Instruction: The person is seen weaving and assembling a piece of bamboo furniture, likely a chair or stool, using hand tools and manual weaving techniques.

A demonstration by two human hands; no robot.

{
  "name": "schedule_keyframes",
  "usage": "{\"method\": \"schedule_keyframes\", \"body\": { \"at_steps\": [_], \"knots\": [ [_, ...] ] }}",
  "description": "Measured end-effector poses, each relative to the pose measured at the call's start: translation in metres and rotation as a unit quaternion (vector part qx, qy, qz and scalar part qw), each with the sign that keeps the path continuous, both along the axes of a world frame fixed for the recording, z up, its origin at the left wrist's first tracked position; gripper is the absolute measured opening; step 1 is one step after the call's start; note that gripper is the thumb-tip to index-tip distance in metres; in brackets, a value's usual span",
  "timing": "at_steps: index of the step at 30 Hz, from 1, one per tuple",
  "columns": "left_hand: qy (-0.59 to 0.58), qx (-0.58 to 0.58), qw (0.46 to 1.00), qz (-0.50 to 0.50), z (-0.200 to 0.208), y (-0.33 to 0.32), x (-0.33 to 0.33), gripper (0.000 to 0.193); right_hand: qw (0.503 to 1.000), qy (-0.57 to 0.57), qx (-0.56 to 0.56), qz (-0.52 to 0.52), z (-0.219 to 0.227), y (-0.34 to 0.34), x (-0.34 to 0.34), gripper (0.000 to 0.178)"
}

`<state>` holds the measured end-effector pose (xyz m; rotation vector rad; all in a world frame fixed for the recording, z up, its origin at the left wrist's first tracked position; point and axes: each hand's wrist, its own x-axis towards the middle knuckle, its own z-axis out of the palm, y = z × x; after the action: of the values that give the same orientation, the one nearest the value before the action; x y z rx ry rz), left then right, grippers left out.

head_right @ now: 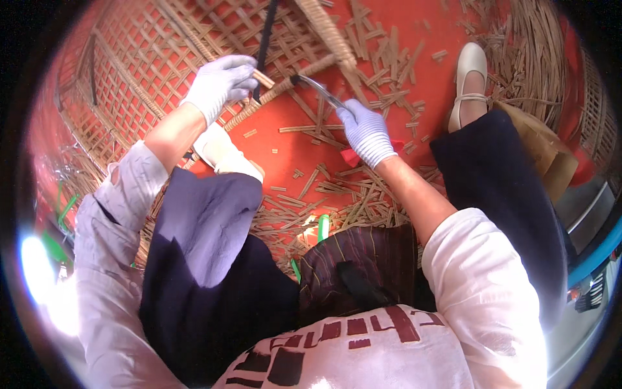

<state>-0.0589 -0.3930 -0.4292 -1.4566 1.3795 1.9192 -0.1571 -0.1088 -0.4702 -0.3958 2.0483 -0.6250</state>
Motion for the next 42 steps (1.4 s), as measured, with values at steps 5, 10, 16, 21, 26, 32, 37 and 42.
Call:
{"method": "schedule_keyframes", "body": {
  "at_steps": [5,10,16,21,26,32,37,42],
  "knots": [
    [0.01,-0.022,0.999,0.021,-0.023,0.025,-0.013,0.031,0.993,-0.083,-0.03,-0.077,-0.001,0.0,-0.003,0.023],
    [-0.035,-0.021,0.996,0.079,-0.039,0.038,-0.013,0.031,0.986,-0.126,-0.005,-0.109,-0.003,0.005,-0.006,0.025],
    [-0.09,-0.085,0.99,0.06,-0.048,0.057,-0.017,0.026,0.988,-0.118,0.025,-0.093,-0.01,0.02,-0.003,0.03],
    [-0.121,-0.252,0.955,-0.094,-0.056,0.061,-0.008,0.019,0.987,-0.128,0.019,-0.095,-0.009,0.024,-0.001,0.029],
    [-0.109,-0.281,0.951,-0.072,-0.058,0.067,0.0,0.019,0.985,-0.128,-0.002,-0.116,-0.008,0.026,0.006,0.022],
    [-0.138,-0.257,0.955,-0.052,-0.046,0.071,-0.004,0.02,0.987,-0.132,0.02,-0.087,-0.007,0.027,0.011,0.028],
    [-0.137,-0.199,0.97,0.014,-0.037,0.068,-0.003,0.02,0.955,-0.242,-0.032,-0.171,0.01,0.013,0.024,0.022],
    [-0.039,0.025,0.993,0.112,0.002,0.029,0.033,0.03,0.848,-0.41,-0.028,-0.333,0.034,-0.014,0.055,0.024]
  ]
}}
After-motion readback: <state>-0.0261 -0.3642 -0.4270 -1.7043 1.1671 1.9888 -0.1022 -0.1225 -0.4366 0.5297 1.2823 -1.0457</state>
